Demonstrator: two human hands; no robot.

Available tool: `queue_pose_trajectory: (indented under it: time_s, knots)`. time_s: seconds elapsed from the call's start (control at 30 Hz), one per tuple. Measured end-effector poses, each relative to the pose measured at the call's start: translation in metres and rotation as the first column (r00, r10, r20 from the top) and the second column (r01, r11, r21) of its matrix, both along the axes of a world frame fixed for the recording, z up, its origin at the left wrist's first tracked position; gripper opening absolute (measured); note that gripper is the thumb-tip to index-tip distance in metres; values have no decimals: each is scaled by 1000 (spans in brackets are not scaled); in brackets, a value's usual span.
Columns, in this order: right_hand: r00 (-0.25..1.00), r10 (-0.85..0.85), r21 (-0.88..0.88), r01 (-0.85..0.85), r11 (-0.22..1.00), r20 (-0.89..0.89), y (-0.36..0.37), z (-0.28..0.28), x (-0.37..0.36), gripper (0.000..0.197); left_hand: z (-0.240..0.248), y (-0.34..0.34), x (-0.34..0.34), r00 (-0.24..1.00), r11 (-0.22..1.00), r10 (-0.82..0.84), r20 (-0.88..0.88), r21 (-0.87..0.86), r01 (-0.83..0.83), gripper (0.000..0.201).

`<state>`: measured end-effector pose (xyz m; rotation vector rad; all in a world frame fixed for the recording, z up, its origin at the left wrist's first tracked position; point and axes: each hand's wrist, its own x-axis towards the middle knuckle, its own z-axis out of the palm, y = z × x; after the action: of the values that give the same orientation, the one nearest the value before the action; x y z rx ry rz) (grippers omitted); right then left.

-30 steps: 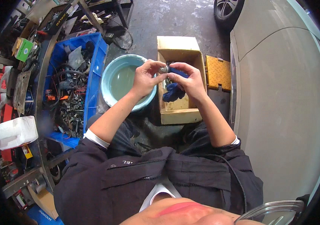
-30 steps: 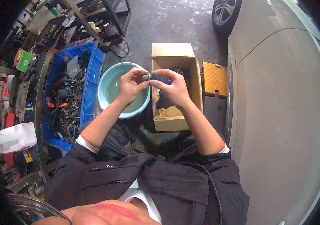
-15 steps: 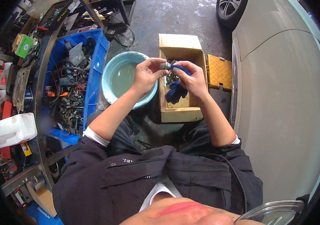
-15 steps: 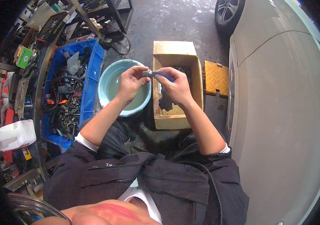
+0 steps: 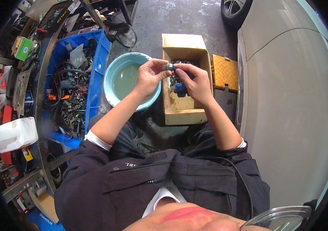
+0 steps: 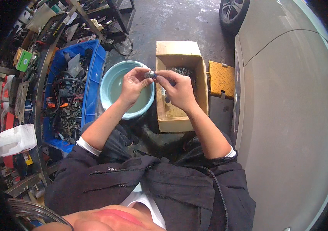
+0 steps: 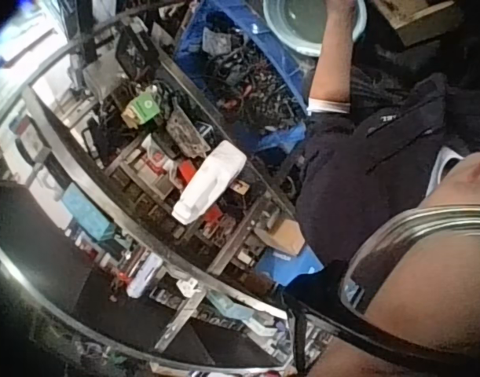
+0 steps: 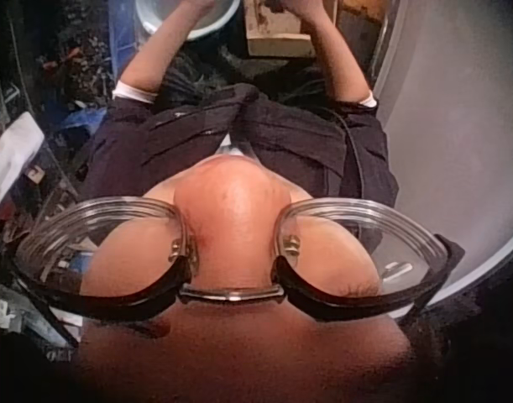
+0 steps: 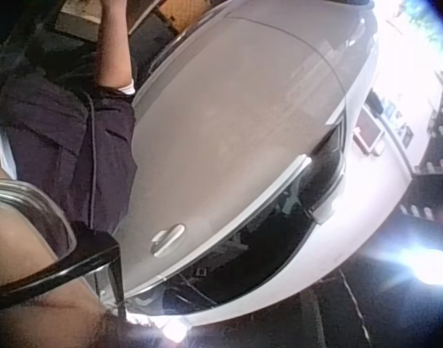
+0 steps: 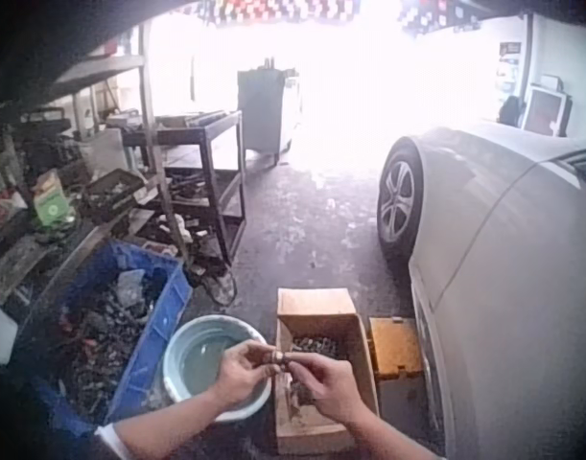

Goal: The person repeatedly picks small metallic parts from a cardboard box, wipes them with a blue cloth, and places them back into the box. The person occasionally dips the cloth into a basin of water to clean it before continuing to wipe the parts.

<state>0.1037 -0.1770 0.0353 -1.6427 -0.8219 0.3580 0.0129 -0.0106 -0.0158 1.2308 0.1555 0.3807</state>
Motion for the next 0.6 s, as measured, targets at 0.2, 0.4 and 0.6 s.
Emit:
queue_pose_trajectory:
  time_s: [0.2,0.4,0.6]
  knots:
    - [994,-47,-28,45,999,-98,-4,-3,7,17,4,4,-1,996,993,-67,53,99,61,33]
    - [998,-46,-95,51,994,45,-6,3,2,13,5,6,-2,998,968,-66,-22,242,69,32]
    - [914,9,-9,-6,1000,405,-5,5,6,16,1,9,-2,995,970,-67,-68,228,81,32]
